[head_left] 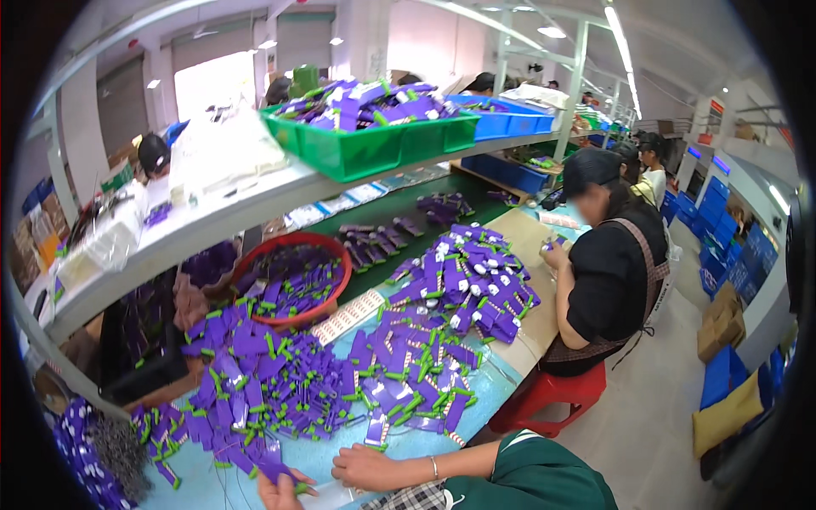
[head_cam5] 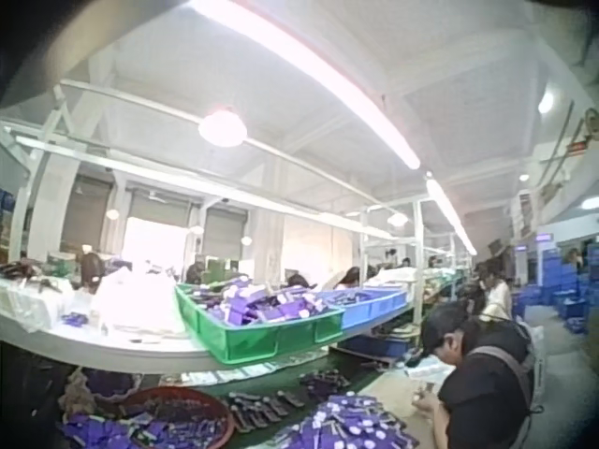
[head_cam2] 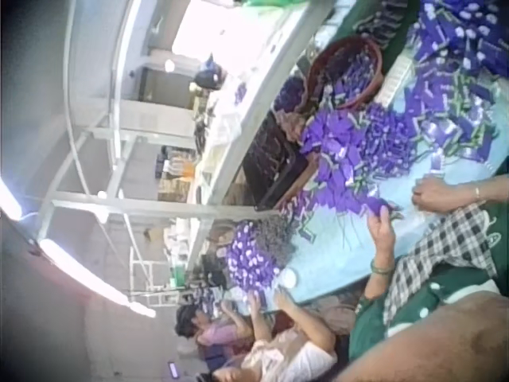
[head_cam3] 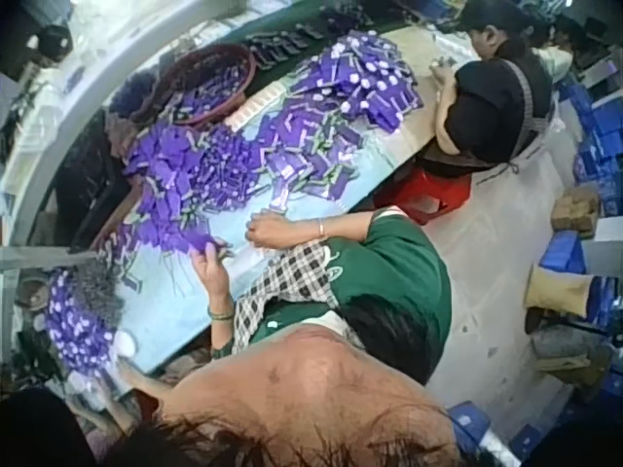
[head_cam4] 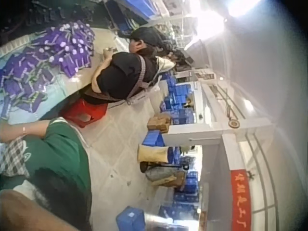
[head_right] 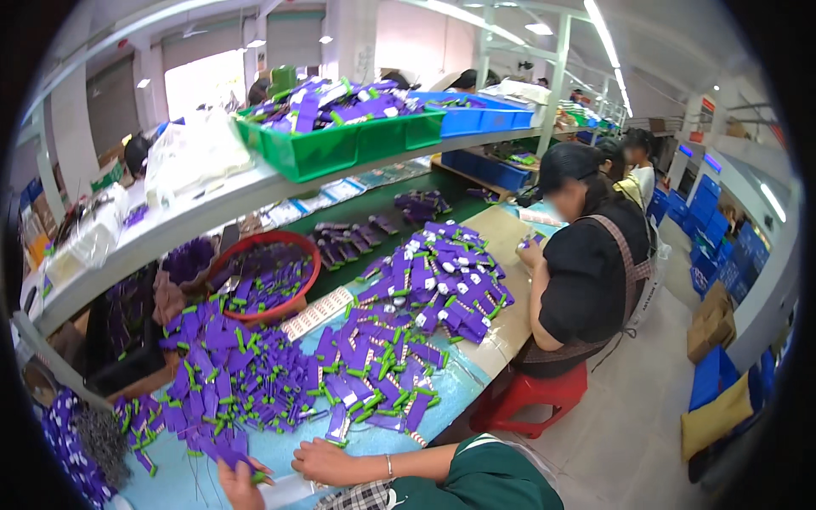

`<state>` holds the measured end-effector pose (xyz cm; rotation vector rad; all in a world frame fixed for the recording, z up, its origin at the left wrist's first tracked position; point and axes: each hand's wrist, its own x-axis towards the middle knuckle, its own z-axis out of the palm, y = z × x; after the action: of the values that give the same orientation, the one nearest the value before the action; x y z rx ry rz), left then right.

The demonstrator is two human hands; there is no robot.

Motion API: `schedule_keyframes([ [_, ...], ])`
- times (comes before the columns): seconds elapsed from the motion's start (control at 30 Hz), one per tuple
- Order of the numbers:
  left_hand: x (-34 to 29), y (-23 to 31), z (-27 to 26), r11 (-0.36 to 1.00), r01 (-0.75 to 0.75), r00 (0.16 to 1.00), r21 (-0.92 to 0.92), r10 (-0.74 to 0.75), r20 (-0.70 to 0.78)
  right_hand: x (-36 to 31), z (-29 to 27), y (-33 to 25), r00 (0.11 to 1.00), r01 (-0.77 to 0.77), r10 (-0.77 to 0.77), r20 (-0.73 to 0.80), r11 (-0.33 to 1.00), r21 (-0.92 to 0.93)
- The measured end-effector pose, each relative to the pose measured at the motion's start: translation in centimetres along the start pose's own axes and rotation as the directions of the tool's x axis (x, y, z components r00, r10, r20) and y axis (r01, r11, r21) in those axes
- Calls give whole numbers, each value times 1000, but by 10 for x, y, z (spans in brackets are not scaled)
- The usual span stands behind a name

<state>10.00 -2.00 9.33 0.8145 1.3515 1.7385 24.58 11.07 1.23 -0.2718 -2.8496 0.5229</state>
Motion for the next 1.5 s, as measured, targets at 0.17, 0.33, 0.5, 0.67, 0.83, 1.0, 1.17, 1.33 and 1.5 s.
schedule_keyframes([
  [0.17,-18,-67,-10,979,197,976,44,-200,84,-3,14,-1,995,-2,7,-104,999,53],
  [0.33,-20,-91,-19,973,229,966,-17,-225,127,-5,25,3,988,23,-12,-154,997,67],
  [0.5,-23,-87,-13,966,255,964,-48,-250,92,2,19,9,980,98,-50,-195,965,244],
  [0.67,-23,-56,2,955,244,964,170,-258,66,10,-26,10,992,-12,87,-89,781,625],
  [0.83,-17,-29,10,922,197,964,334,-244,104,23,-48,3,993,68,-14,-121,889,452],
  [1.0,-12,-11,17,990,110,991,90,-102,-92,32,-44,-14,903,115,223,-368,699,705],
  [1.17,-2,-33,3,976,180,984,122,-181,-7,23,-45,-22,955,-57,251,-160,682,729],
  [1.33,-7,-39,1,922,241,969,-303,-213,122,23,-50,-27,927,-26,303,-222,641,767],
  [1.5,-2,-41,2,796,362,932,-486,-303,197,25,-40,-15,921,-234,380,90,353,906],
])
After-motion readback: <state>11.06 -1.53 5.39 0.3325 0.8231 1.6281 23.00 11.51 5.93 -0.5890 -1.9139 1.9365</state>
